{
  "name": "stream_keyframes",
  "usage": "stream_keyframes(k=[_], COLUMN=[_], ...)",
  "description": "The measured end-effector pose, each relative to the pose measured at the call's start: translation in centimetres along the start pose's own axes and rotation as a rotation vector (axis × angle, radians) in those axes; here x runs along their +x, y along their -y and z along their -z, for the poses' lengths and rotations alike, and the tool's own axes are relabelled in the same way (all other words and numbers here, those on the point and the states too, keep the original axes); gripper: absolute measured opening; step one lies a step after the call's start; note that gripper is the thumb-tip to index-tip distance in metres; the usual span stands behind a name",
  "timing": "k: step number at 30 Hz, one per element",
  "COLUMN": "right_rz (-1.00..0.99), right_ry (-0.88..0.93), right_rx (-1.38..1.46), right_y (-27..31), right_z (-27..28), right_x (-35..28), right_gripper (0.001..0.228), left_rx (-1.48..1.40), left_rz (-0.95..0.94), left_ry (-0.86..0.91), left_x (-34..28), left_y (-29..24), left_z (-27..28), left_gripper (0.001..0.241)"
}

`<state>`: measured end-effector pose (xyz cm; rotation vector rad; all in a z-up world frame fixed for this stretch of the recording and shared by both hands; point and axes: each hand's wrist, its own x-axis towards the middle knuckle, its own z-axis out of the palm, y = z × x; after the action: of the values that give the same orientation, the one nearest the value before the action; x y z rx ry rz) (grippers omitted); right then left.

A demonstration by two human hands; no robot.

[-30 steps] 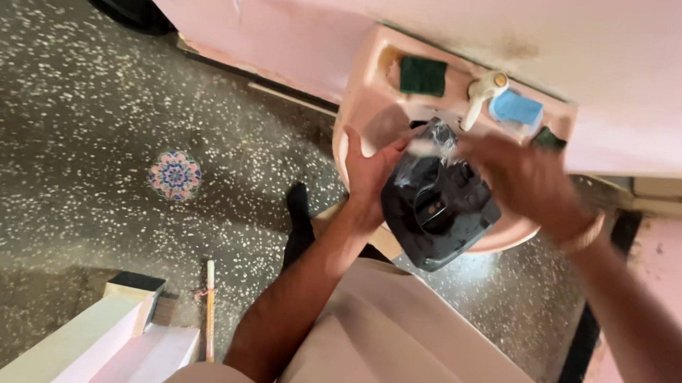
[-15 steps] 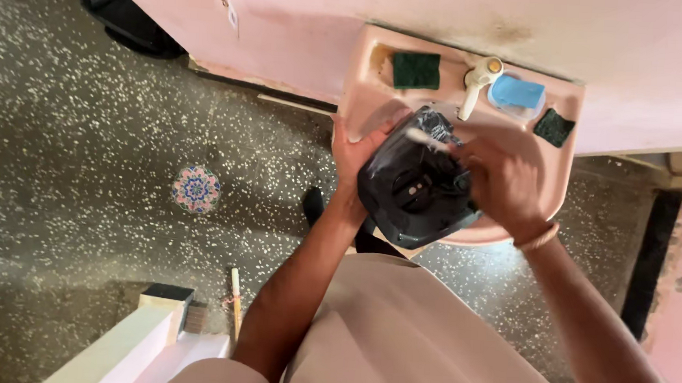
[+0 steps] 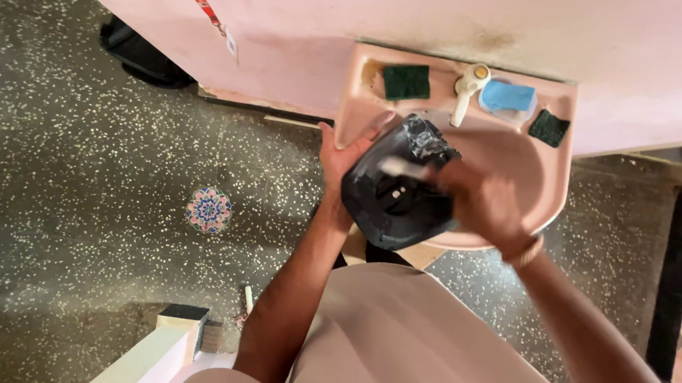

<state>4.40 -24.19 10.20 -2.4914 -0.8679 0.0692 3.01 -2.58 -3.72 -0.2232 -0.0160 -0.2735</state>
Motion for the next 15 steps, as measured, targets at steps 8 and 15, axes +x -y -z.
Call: stream_keyframes(k=[8, 15], right_rz=[-0.064, -0.099], right_ry=[-0.004, -0.004], right_rx=[-0.039, 0.037], right_y=[-1.1, -0.9], right_z=[-0.8, -0.5], right_x=[-0.3, 0.4], right_gripper=[0.005, 0.031], left_rx=[0.013, 0.051], left_rz=[0.004, 0.003], left_ry=[-0.006, -0.039], left_x=[-0.4, -0.3], left_y=[-0.2, -0.9], left_z=[-0.7, -0.7], left_gripper=[0.117, 0.121])
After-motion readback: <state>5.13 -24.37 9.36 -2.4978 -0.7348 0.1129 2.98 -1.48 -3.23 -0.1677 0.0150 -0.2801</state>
